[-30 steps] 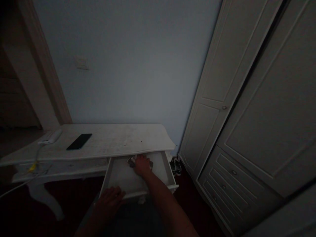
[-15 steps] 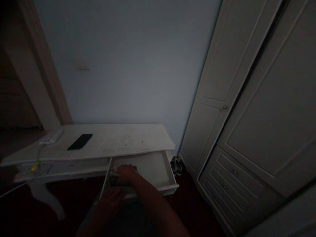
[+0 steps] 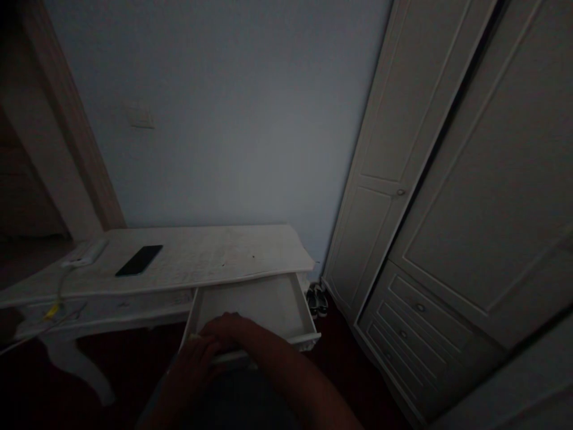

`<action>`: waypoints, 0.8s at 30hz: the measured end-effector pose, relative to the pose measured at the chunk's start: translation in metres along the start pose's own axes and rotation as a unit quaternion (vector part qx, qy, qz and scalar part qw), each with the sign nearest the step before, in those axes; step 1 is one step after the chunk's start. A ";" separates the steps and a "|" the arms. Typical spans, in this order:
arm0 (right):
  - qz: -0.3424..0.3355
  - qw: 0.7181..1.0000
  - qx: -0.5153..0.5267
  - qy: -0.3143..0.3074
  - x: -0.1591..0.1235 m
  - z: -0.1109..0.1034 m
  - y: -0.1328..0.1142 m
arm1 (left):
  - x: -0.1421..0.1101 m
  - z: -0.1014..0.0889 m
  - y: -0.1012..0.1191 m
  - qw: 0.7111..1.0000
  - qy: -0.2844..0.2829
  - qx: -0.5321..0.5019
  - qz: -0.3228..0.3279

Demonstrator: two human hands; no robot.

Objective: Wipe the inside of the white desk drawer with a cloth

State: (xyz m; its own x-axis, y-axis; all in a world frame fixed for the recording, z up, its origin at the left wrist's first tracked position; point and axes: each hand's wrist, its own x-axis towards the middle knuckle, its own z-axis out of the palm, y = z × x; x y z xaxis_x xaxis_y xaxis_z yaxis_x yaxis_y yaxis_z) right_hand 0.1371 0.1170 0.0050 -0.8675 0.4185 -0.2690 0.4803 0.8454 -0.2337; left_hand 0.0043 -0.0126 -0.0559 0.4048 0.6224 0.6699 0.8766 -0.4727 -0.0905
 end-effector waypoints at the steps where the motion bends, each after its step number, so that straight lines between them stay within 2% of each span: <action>1: -0.005 1.000 -0.005 0.002 -0.003 -0.001 0.001 | 0.000 -0.001 0.000 1.000 0.001 -0.005 -0.007; 6: 0.013 0.998 -0.025 -0.054 -0.040 -0.016 0.016 | 0.003 -0.005 0.001 0.999 0.011 -0.019 -0.048; 12: 0.048 0.990 -0.006 -0.134 -0.112 -0.031 0.050 | 0.005 -0.003 -0.004 0.999 0.011 0.005 -0.030; 16: 0.113 0.985 -0.003 -0.128 -0.142 -0.026 0.070 | 0.006 -0.003 -0.001 0.999 0.015 0.002 -0.030; 20: 0.120 0.988 0.050 -0.087 -0.144 -0.016 0.072 | 0.008 -0.001 0.003 0.999 -0.002 0.001 -0.047; 24: 0.073 0.992 0.083 -0.057 -0.109 -0.008 0.054 | 0.011 -0.003 0.005 0.999 -0.012 -0.004 -0.045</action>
State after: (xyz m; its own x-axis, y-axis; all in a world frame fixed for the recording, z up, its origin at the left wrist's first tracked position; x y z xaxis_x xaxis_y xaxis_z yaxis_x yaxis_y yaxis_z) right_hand 0.2569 0.1198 0.0288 -0.7711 0.4841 -0.4137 0.6229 0.7082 -0.3323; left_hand 0.0123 -0.0101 -0.0468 0.3316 0.6774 0.6566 0.9076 -0.4191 -0.0260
